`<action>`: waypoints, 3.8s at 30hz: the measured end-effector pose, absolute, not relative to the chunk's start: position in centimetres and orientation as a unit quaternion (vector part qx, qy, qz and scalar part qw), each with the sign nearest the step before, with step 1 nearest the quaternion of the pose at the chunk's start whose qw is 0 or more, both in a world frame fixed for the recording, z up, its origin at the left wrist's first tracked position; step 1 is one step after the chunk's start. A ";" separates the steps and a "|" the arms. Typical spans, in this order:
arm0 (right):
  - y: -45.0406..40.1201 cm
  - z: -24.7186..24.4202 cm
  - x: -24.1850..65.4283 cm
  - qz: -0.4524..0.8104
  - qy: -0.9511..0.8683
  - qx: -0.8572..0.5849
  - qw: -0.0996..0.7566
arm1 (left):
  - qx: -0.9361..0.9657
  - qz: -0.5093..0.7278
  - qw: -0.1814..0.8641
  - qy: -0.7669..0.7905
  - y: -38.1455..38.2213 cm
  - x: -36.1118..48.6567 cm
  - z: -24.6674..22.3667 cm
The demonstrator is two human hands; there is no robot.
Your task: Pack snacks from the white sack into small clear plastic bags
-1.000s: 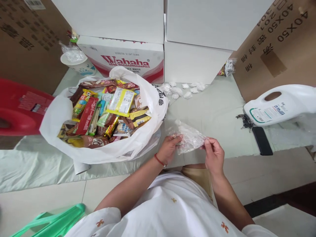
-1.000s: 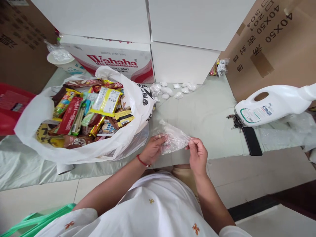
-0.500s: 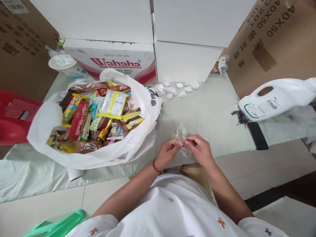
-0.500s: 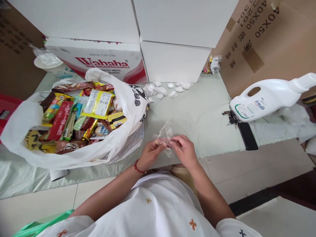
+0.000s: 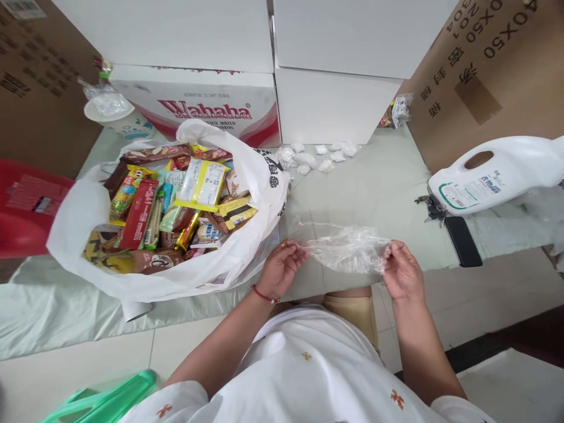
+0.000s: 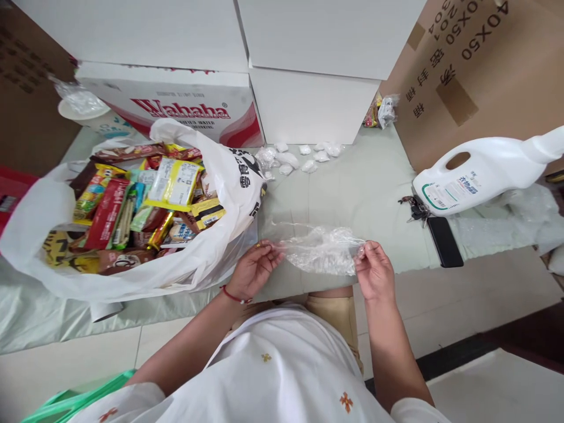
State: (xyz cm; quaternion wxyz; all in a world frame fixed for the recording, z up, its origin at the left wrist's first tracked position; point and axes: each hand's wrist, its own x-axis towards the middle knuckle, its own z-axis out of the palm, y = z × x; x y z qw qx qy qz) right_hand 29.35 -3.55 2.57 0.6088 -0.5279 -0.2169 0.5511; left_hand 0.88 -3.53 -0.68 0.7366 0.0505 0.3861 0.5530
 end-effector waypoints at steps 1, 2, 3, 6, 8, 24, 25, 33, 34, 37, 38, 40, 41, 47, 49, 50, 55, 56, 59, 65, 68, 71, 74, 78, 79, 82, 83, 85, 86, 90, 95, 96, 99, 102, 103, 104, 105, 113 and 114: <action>-3.5 2.5 30.1 0.552 -0.204 -0.533 0.608 | 0.035 0.561 0.731 0.387 -3.3 0.5 -0.7; -3.5 2.3 30.8 0.552 -0.200 -0.541 0.602 | 0.031 0.561 0.727 0.395 -3.1 0.1 -0.8; -3.4 2.2 31.5 0.550 -0.204 -0.553 0.592 | 0.040 0.552 0.726 0.409 -3.0 -0.2 -0.9; -3.4 1.4 33.0 0.506 -0.262 -0.608 0.552 | 0.134 0.504 0.707 0.477 -3.7 -0.5 -1.4; -3.3 1.0 33.5 0.442 -0.325 -0.649 0.528 | 0.229 0.484 0.643 0.548 -5.0 -0.3 -1.4; -1.6 3.9 31.7 0.569 -0.427 -0.508 0.485 | 0.677 0.355 0.423 0.486 5.5 6.1 0.0; -1.6 3.9 31.9 0.576 -0.429 -0.497 0.487 | 0.684 0.334 0.442 0.474 6.3 7.1 -0.5; -1.1 3.7 34.2 0.559 -0.519 -0.498 0.412 | 0.699 0.219 0.530 0.428 7.8 9.3 -0.7; -1.0 3.6 34.6 0.548 -0.544 -0.503 0.388 | 0.686 0.230 0.542 0.428 7.8 8.7 -0.5; -0.8 3.2 36.3 0.505 -0.612 -0.506 0.336 | 0.597 0.313 0.592 0.442 7.0 6.4 0.1; -0.7 2.9 36.9 0.494 -0.625 -0.505 0.332 | 0.555 0.346 0.608 0.449 6.5 5.6 0.3; -0.4 2.2 38.0 0.482 -0.637 -0.503 0.329 | 0.478 0.399 0.629 0.465 5.4 4.2 0.6; -0.2 1.7 38.5 0.481 -0.638 -0.505 0.327 | 0.446 0.417 0.637 0.471 4.8 3.7 0.7; 0.2 1.4 36.3 0.295 -0.554 -0.650 0.428 | 0.323 0.508 0.633 0.487 1.8 3.9 0.9; -0.9 2.4 32.8 0.301 -0.524 -0.652 0.458 | 0.320 0.551 0.584 0.503 1.2 5.0 1.3; -1.6 2.9 30.8 0.331 -0.535 -0.629 0.457 | 0.327 0.564 0.565 0.506 1.0 5.5 1.6; -3.4 2.1 24.3 0.300 -0.637 -0.595 0.387 | 0.359 0.577 0.543 0.493 0.5 6.5 2.7; -3.2 1.3 24.6 0.283 -0.621 -0.621 0.384 | 0.362 0.579 0.527 0.505 0.6 6.1 2.5; -2.4 -1.5 27.9 0.331 -0.536 -0.673 0.388 | 0.358 0.577 0.477 0.558 1.0 4.6 0.9; -2.2 -1.6 34.3 0.314 -0.432 -0.727 0.432 | 0.310 0.548 0.503 0.592 1.4 3.6 -1.3; -3.5 1.7 33.4 0.126 -0.515 -0.722 0.444 | 0.198 0.511 0.590 0.593 1.6 4.5 0.0; -5.5 4.3 30.0 0.089 -0.658 -0.607 0.436 | 0.132 0.488 0.654 0.563 2.1 5.3 2.0; -7.1 4.1 26.2 0.147 -0.772 -0.488 0.380 | 0.060 0.491 0.691 0.527 2.7 5.8 3.7; -7.2 1.2 23.1 0.226 -0.729 -0.532 0.367 | -0.034 0.479 0.701 0.527 3.1 6.3 5.3; -7.0 0.6 22.7 0.260 -0.676 -0.573 0.385 | -0.046 0.479 0.699 0.528 3.1 6.4 5.6; -5.9 -0.4 22.0 0.417 -0.442 -0.650 0.456 | -0.059 0.484 0.693 0.531 2.8 6.6 5.9; -5.5 -0.3 21.8 0.474 -0.362 -0.646 0.476 | -0.060 0.485 0.692 0.531 2.7 6.7 5.9; -4.6 0.0 21.6 0.572 -0.232 -0.602 0.506 | -0.064 0.482 0.695 0.531 2.5 7.0 5.9; -4.1 0.3 21.6 0.611 -0.185 -0.571 0.517 | -0.066 0.479 0.697 0.529 2.5 7.1 5.8; -2.3 0.7 22.1 0.703 -0.098 -0.476 0.519 | -0.052 0.462 0.712 0.527 2.7 7.2 5.4; -3.1 0.5 23.9 0.689 -0.119 -0.532 0.477 | 0.066 0.496 0.658 0.563 3.0 5.7 3.6; -3.8 0.5 24.3 0.683 -0.126 -0.546 0.469 | 0.101 0.507 0.636 0.572 3.1 5.4 3.0; -6.3 0.6 24.9 0.673 -0.148 -0.577 0.439 | 0.211 0.497 0.583 0.608 3.5 4.8 1.0; -8.7 0.5 24.6 0.665 -0.174 -0.598 0.412 | 0.279 0.455 0.552 0.641 3.7 4.6 -0.6; -9.3 0.3 24.3 0.660 -0.184 -0.603 0.408 | 0.297 0.449 0.526 0.658 3.6 4.5 -0.8; -9.8 0.1 24.0 0.652 -0.196 -0.609 0.407 | 0.324 0.448 0.484 0.678 3.3 4.5 -0.7; -10.1 -0.1 23.6 0.641 -0.208 -0.615 0.410 | 0.362 0.453 0.421 0.697 2.7 4.4 -0.3; -10.3 -1.6 22.5 0.546 -0.360 -0.638 0.407 | 0.748 0.392 0.158 0.511 -0.8 7.5 8.7; -10.2 -1.7 22.6 0.539 -0.370 -0.642 0.401 | 0.774 0.363 0.183 0.485 0.1 8.1 8.9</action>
